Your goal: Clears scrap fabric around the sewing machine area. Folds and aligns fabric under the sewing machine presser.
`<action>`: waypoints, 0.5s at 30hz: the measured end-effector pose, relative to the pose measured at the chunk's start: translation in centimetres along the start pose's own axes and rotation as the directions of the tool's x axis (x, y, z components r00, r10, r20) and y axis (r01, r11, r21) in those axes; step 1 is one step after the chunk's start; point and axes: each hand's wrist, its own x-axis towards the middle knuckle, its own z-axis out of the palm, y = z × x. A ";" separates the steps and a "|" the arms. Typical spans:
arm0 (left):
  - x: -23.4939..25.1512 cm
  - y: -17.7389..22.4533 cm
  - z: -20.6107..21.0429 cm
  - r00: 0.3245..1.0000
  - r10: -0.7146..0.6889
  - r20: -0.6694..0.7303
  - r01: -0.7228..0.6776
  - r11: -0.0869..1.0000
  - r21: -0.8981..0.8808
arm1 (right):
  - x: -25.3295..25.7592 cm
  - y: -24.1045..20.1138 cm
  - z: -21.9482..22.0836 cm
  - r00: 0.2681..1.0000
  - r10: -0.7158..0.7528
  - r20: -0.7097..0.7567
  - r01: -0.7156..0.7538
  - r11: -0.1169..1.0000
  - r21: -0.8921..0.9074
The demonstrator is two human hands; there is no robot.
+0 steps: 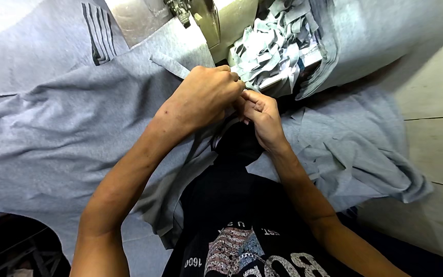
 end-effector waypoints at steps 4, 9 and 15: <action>0.0 0.0 0.2 1.000 -0.007 -0.015 0.007 1.000 -0.007 | 0.7 -0.4 0.5 1.000 -0.001 -0.004 0.001 0.997 -0.071; -0.1 -0.4 -0.2 1.000 -0.019 -0.018 0.019 1.000 -0.005 | 0.8 -0.2 0.8 0.999 -0.015 -0.045 0.009 0.993 -0.121; -1.2 -2.2 -2.3 0.994 -0.059 -0.089 0.054 0.997 -0.062 | -0.3 -0.1 0.4 0.999 -0.028 -0.041 0.022 0.990 -0.138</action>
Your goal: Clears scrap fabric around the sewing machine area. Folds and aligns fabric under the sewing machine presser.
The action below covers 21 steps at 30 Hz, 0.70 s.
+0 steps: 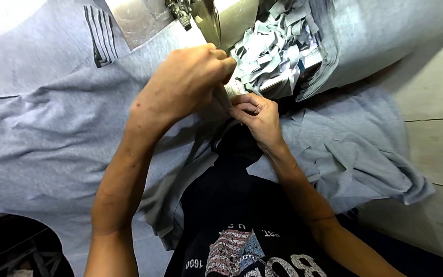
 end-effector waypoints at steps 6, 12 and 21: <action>-0.9 -2.4 -2.7 0.980 -0.111 -0.168 0.086 0.985 -0.153 | 0.4 0.0 0.2 1.000 -0.027 0.002 0.027 1.000 0.007; -0.6 -3.4 -0.7 0.824 -0.374 -0.425 0.288 0.923 -0.254 | 1.2 0.7 0.4 0.999 -0.023 -0.031 0.024 1.000 0.001; -0.9 -2.4 0.2 0.586 -0.636 -0.501 0.494 0.771 -0.402 | 1.3 0.4 0.4 0.999 0.014 -0.046 -0.015 1.000 -0.016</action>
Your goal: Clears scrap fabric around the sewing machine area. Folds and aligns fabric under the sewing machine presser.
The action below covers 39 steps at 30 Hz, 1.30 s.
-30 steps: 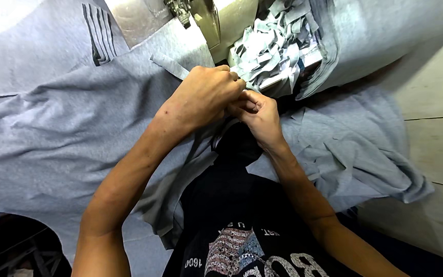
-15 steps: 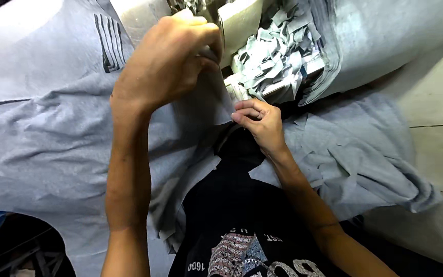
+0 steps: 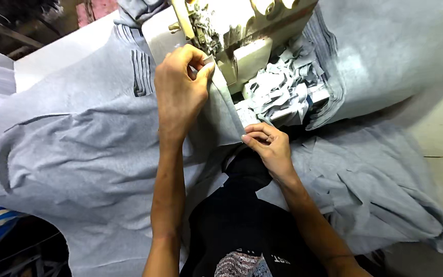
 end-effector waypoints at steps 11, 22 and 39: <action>-0.1 -0.6 1.0 0.994 -0.059 -0.097 0.055 0.998 -0.042 | -0.1 -0.4 0.2 0.999 -0.030 -0.011 0.030 0.999 -0.013; -0.5 -0.9 0.7 0.963 -0.061 -0.263 0.084 0.994 0.075 | 0.0 -0.5 0.1 1.000 -0.029 -0.007 0.029 1.000 -0.011; -6.5 0.9 1.2 0.978 0.202 0.054 -0.209 0.935 0.287 | 0.2 -0.6 0.1 0.997 -0.065 -0.034 0.060 0.987 -0.147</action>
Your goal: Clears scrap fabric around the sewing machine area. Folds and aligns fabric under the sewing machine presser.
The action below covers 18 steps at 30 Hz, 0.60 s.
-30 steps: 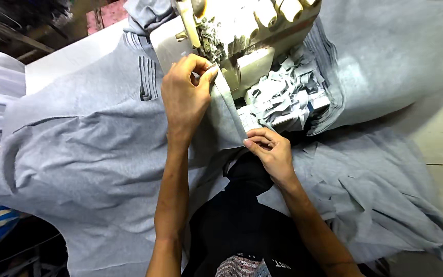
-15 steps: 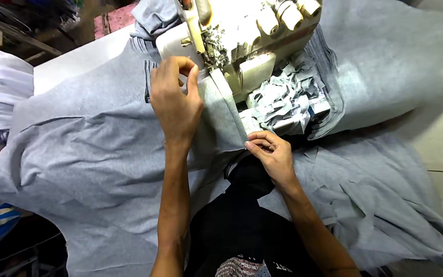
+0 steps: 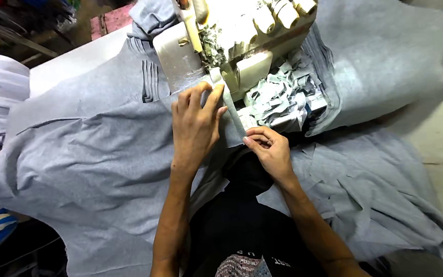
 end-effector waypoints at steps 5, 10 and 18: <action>-0.4 -0.1 0.0 0.999 0.030 0.032 -0.030 0.999 -0.017 | 0.2 -1.6 -2.9 0.985 -0.153 -0.078 0.122 0.942 -0.312; -0.9 -0.3 0.2 0.999 0.042 0.013 -0.042 0.999 -0.020 | 3.8 -4.0 -5.6 0.951 -0.308 -0.039 0.273 0.890 -0.364; -1.6 -0.6 0.9 1.000 0.020 -0.013 -0.021 0.999 -0.046 | 8.6 -3.9 3.1 0.908 -0.418 0.027 0.401 0.848 -0.347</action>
